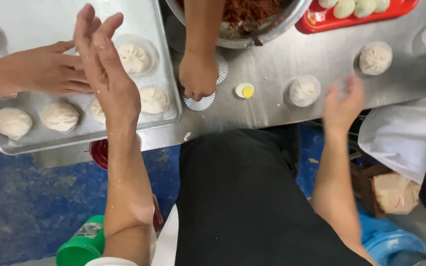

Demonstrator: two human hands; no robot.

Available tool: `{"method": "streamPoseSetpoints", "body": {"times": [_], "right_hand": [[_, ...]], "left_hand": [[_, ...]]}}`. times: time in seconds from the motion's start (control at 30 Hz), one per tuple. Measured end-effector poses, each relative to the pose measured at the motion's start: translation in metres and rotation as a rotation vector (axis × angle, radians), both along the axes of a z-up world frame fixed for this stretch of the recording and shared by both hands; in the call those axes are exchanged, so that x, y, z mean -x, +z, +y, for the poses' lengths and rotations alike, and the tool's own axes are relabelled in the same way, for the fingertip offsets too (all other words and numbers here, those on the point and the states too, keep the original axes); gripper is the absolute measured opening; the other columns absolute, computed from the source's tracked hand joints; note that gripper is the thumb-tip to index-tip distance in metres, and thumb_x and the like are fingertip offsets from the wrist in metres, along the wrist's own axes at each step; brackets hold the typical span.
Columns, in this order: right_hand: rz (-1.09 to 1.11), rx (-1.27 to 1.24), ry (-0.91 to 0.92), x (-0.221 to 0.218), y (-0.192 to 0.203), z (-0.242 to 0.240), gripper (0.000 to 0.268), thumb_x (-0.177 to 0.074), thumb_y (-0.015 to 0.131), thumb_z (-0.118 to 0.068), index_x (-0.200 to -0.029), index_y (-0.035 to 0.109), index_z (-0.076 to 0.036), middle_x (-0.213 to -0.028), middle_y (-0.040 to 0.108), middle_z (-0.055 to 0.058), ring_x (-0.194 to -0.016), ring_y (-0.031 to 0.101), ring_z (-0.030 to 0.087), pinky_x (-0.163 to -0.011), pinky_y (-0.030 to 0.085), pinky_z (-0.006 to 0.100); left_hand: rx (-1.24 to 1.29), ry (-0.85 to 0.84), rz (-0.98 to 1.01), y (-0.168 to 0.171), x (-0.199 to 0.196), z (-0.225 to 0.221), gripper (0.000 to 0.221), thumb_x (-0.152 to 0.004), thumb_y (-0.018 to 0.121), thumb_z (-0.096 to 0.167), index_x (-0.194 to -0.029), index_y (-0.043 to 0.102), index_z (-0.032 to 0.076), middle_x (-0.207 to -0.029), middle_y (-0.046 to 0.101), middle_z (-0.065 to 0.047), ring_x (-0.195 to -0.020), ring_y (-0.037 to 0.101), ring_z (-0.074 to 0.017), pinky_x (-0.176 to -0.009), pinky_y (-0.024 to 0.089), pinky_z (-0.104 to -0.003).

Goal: Filling dough wrappers with meat and egg and folding them into buns.

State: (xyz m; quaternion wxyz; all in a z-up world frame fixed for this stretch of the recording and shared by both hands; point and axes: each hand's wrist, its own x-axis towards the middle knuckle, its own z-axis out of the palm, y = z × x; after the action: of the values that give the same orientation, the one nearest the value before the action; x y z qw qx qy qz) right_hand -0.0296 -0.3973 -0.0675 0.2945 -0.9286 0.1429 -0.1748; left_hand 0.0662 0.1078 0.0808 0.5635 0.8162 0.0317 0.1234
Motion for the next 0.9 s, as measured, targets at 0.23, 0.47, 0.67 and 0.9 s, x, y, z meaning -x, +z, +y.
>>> {"method": "streamPoseSetpoints", "body": {"times": [0.23, 0.47, 0.67, 0.9], "right_hand": [[-0.072, 0.144, -0.137, -0.077, -0.048, -0.115, 0.074, -0.086, 0.086, -0.007, -0.142, 0.044, 0.014, -0.138, 0.047, 0.035, -0.129, 0.047, 0.050, -0.109, 0.038, 0.052], [0.079, 0.214, -0.185, -0.040, -0.075, -0.098, 0.054, -0.088, 0.083, -0.011, -0.137, 0.062, -0.001, -0.131, 0.060, 0.024, -0.122, 0.056, 0.043, -0.107, 0.044, 0.048], [0.181, 0.095, -0.166, 0.041, -0.032, -0.026, 0.054, -0.093, 0.084, -0.021, -0.140, 0.061, -0.005, -0.133, 0.060, 0.021, -0.124, 0.058, 0.040, -0.108, 0.047, 0.047], [0.183, 0.078, -0.120, 0.025, -0.031, -0.024, 0.067, -0.085, 0.092, -0.029, -0.134, 0.057, 0.002, -0.130, 0.056, 0.029, -0.123, 0.052, 0.046, -0.104, 0.043, 0.051]], "left_hand": [[0.246, -0.738, -0.081, 0.037, 0.032, -0.120, 0.036, -0.108, 0.042, 0.036, -0.101, 0.065, 0.009, -0.124, 0.067, -0.011, -0.125, 0.061, -0.0258, -0.108, 0.049, -0.039], [-0.238, -1.113, 0.102, -0.079, 0.028, -0.269, 0.032, -0.088, 0.069, 0.044, -0.100, 0.083, 0.018, -0.152, 0.040, -0.020, -0.143, 0.033, -0.0446, -0.111, 0.040, -0.051], [-0.665, -1.263, 0.104, -0.195, 0.029, -0.360, 0.042, -0.078, 0.075, 0.044, -0.106, 0.077, 0.013, -0.160, 0.028, -0.015, -0.144, 0.026, -0.0471, -0.105, 0.041, -0.056], [-0.225, -1.338, 0.481, -0.121, 0.034, -0.286, 0.042, -0.086, 0.075, 0.047, -0.094, 0.081, 0.007, -0.120, 0.069, -0.021, -0.104, 0.066, -0.0364, -0.088, 0.053, -0.041]]}}
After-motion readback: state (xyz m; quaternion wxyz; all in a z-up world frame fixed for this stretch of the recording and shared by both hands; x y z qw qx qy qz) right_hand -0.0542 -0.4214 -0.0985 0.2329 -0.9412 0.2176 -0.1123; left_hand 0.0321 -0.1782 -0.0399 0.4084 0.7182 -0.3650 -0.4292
